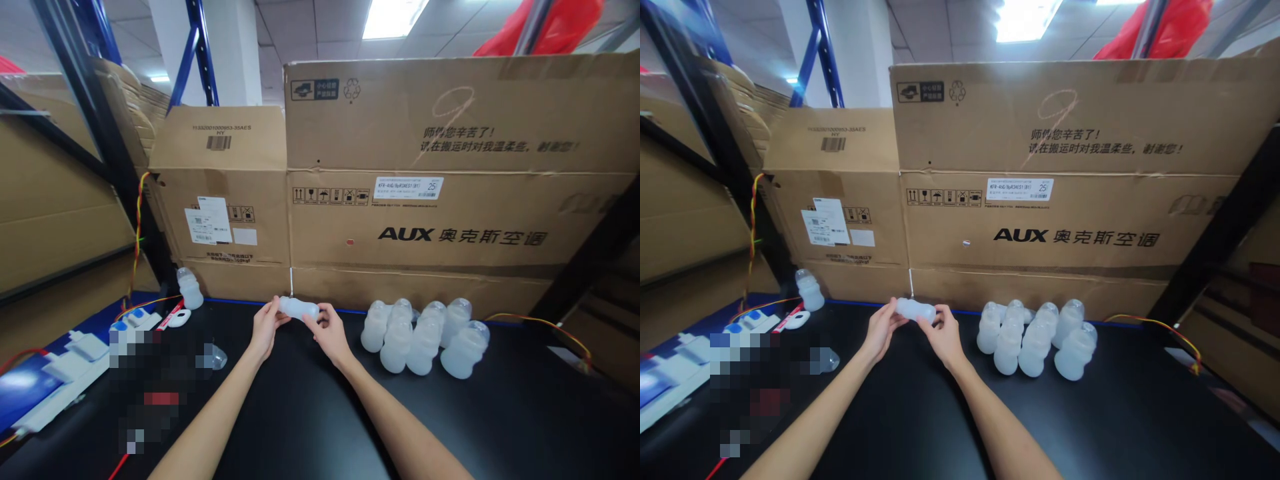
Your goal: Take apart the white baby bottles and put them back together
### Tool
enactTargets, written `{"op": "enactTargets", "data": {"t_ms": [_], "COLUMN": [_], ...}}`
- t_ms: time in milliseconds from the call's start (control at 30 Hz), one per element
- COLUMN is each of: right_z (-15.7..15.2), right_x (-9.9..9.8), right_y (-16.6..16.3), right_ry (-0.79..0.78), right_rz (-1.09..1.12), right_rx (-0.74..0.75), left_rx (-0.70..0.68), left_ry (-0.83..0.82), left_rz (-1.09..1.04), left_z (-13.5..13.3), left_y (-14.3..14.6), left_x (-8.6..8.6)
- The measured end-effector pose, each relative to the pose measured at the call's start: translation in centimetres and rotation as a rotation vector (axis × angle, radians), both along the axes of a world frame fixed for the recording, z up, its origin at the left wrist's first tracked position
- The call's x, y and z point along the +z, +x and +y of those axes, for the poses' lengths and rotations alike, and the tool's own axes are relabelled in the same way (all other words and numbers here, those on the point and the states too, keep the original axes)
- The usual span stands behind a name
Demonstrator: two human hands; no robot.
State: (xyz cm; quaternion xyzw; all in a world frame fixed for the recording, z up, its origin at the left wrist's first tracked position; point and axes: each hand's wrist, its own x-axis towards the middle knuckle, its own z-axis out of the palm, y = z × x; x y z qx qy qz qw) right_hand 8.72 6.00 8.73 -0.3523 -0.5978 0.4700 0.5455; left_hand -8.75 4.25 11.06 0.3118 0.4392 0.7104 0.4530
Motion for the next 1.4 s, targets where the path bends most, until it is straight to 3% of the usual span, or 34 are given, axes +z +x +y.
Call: {"op": "enactTargets", "data": {"t_ms": [300, 533, 900, 967, 1133, 1267, 1400], "right_z": [-0.9, -1.3, 0.5, 0.3, -1.5, -3.0, -3.6], "right_x": [1.2, 1.4, 2.7, 2.6, 2.1, 2.0, 2.4], "right_y": [0.2, 0.0, 2.7, 2.6, 0.5, 0.0, 0.2], "right_ry": [0.096, -0.066, -0.473, -0.472, -0.321, -0.17, -0.133], "right_rz": [-0.126, -0.264, -0.104, -0.046, 0.065, 0.034, 0.047], "right_rx": [0.011, -0.014, 0.48, 0.461, 0.248, 0.12, 0.113], "left_rx": [0.045, -0.035, 0.005, 0.02, 0.071, 0.009, -0.057], "left_ry": [-0.003, 0.0, 0.106, 0.101, 0.055, 0.017, 0.0], "left_rz": [-0.013, 0.064, 0.147, 0.154, 0.142, 0.09, 0.031], "left_z": [-0.1, -0.7, -1.6, -1.6, -1.7, -2.1, -2.2], "left_y": [0.0, 0.3, 2.2, 2.2, 2.1, 2.8, 3.2], "left_x": [0.2, 0.6, 2.3, 2.5, 2.4, 2.3, 2.5]}}
